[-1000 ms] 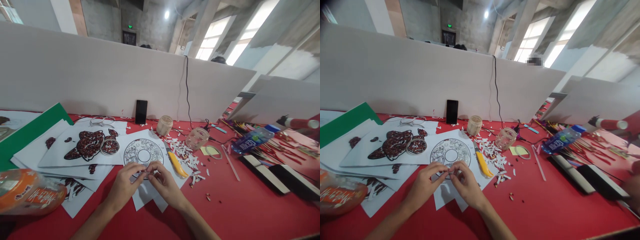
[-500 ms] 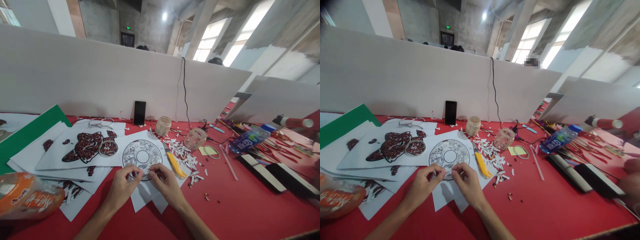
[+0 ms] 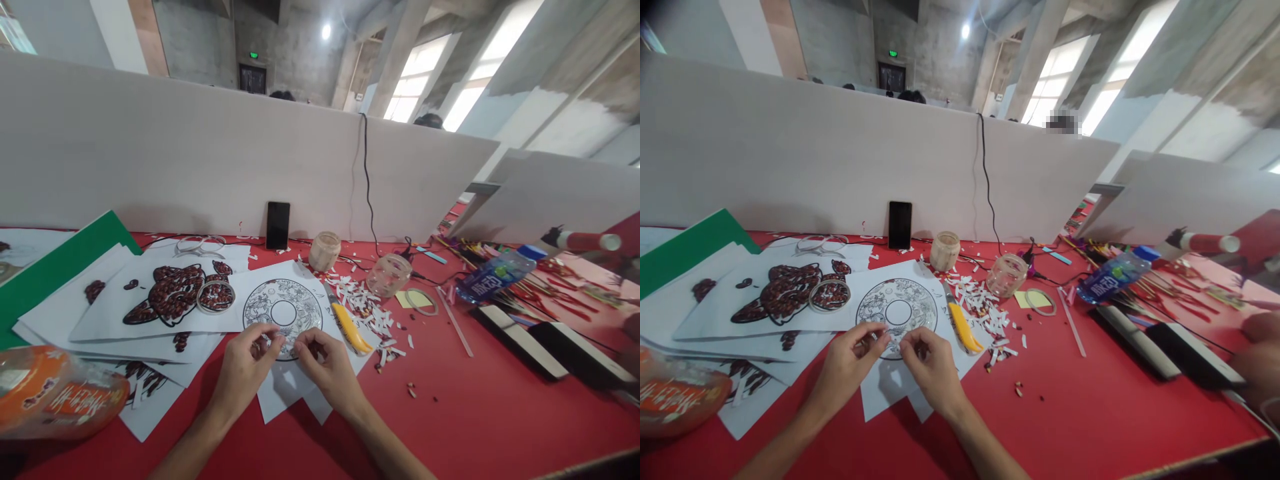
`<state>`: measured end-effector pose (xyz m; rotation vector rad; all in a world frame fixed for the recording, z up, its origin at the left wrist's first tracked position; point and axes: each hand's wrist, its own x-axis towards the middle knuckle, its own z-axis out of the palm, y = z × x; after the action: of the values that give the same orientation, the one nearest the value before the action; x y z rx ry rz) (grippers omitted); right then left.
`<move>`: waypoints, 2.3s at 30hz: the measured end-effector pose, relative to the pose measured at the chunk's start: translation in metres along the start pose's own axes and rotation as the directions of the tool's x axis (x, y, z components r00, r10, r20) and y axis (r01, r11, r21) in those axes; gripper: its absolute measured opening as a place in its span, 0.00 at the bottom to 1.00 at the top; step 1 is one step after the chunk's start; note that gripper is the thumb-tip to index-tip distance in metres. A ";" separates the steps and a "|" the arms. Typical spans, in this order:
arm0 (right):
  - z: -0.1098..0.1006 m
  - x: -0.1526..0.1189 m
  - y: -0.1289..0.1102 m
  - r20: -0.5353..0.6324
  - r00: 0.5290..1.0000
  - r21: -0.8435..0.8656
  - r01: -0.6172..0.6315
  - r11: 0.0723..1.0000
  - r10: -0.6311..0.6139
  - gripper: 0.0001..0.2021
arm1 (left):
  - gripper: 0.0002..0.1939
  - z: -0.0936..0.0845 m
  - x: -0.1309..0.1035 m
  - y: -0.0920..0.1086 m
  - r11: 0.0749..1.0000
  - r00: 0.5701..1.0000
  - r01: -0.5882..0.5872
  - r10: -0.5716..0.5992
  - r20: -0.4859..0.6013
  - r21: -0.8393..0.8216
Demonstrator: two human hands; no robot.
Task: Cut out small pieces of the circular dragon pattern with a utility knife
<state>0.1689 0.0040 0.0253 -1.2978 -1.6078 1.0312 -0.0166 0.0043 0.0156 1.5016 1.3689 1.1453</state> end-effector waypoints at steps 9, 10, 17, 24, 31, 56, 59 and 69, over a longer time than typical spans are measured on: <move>-0.004 0.001 0.004 0.013 0.999 0.009 -0.033 0.999 0.033 0.13 | 0.08 -0.005 0.004 0.001 0.983 0.989 -0.137 0.128 0.080 0.124; -0.004 0.001 0.004 0.015 0.999 0.005 -0.036 0.999 0.036 0.13 | 0.08 -0.005 0.004 0.002 0.976 0.985 -0.162 0.151 0.083 0.146; -0.010 0.004 0.008 -0.127 0.992 -0.082 -0.005 0.997 -0.005 0.12 | 0.09 -0.002 0.001 -0.006 0.933 0.985 -0.170 0.164 0.046 0.316; -0.019 0.012 0.026 -0.243 0.968 0.014 -0.064 0.998 0.065 0.13 | 0.09 0.005 0.007 0.004 0.879 0.998 0.018 -0.043 0.040 0.476; -0.018 0.011 0.021 -0.221 0.975 -0.039 -0.045 0.998 0.036 0.12 | 0.08 0.018 0.013 0.020 0.841 0.975 0.104 -0.192 0.113 0.531; -0.022 0.008 0.024 -0.124 0.987 -0.167 0.082 0.983 -0.104 0.05 | 0.09 0.041 -0.002 0.026 0.784 0.981 0.186 -0.185 -0.062 0.592; -0.021 0.008 0.024 -0.096 0.988 -0.195 0.104 0.975 -0.124 0.04 | 0.09 0.042 -0.003 0.025 0.779 0.983 0.178 -0.173 -0.067 0.602; -0.015 0.006 0.030 -0.050 0.991 -0.251 0.109 0.962 -0.126 0.07 | 0.09 0.041 -0.003 0.021 0.788 0.987 0.155 -0.140 -0.073 0.596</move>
<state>0.1914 0.0160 0.0031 -1.3649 -1.7825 0.7250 0.0290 -0.0005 0.0239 1.7659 1.9536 0.6456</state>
